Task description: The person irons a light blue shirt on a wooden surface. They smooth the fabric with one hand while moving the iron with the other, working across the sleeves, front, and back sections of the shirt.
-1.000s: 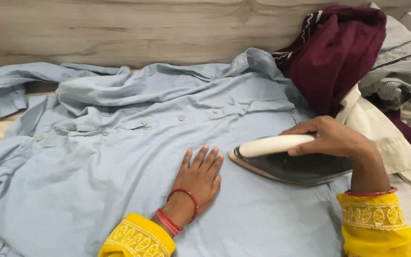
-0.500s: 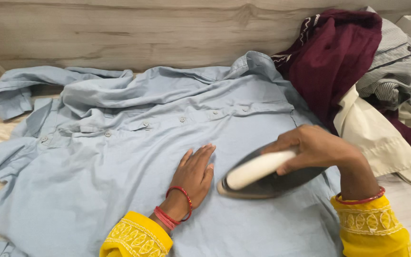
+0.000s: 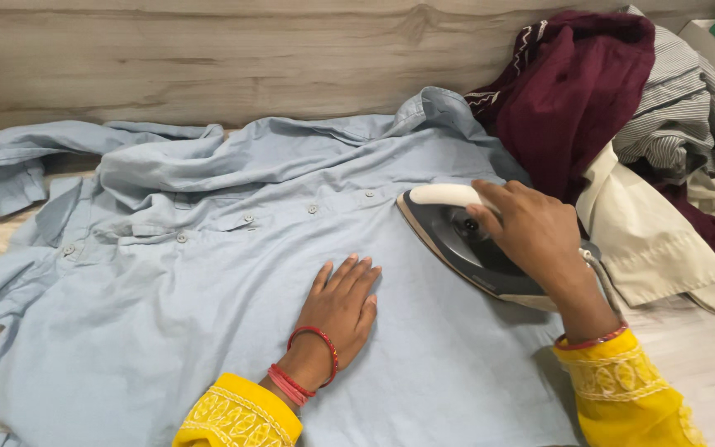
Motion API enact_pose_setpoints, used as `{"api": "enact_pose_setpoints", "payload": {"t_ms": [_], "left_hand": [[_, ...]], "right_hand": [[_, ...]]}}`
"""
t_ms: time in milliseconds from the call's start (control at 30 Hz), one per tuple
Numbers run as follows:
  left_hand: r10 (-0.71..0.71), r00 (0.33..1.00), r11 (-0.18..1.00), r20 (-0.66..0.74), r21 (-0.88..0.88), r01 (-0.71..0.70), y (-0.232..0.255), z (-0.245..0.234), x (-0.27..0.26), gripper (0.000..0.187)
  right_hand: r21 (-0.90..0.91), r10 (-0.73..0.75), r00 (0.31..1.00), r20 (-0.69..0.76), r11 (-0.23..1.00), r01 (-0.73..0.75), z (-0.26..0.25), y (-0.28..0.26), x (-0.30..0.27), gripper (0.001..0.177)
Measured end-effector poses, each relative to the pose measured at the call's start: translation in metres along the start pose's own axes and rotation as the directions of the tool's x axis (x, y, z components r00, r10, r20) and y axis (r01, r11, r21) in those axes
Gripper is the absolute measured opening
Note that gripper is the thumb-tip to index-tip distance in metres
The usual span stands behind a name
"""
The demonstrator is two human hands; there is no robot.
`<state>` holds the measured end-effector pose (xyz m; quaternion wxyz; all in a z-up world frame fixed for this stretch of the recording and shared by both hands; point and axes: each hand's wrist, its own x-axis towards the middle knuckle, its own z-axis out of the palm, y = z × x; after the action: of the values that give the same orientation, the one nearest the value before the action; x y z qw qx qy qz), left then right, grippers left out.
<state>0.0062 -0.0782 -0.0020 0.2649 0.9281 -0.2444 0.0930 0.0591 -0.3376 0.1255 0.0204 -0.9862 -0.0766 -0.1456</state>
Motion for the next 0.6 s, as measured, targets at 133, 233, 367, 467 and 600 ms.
{"api": "enact_pose_setpoints", "payload": {"t_ms": [133,233,367,467,600], "left_hand": [[-0.076,0.997,0.980,-0.033,-0.187,0.068,-0.004,-0.003,0.001,0.045],[-0.091,0.996,0.974,-0.017,-0.212,0.086,-0.004,-0.002,0.002,0.045],[-0.068,0.997,0.982,-0.026,-0.180,0.062,-0.004,-0.002,0.001,0.044],[-0.075,0.997,0.979,-0.027,-0.193,0.069,-0.005,-0.002,0.002,0.045],[-0.211,0.962,0.908,-0.172,-0.398,0.128,-0.008,-0.002,0.006,0.048]], "right_hand": [[0.502,-0.347,0.901,0.262,0.846,0.180,-0.017,0.034,0.006,0.051],[0.742,-0.683,0.562,0.467,0.648,0.172,-0.023,0.046,0.005,0.058],[0.699,-0.671,0.556,0.491,0.684,0.208,-0.032,0.035,0.002,0.060],[0.490,-0.317,0.797,0.514,0.871,0.030,-0.034,0.012,0.000,0.060],[0.304,-0.221,0.943,0.249,0.942,0.140,-0.024,-0.021,-0.012,0.047]]}}
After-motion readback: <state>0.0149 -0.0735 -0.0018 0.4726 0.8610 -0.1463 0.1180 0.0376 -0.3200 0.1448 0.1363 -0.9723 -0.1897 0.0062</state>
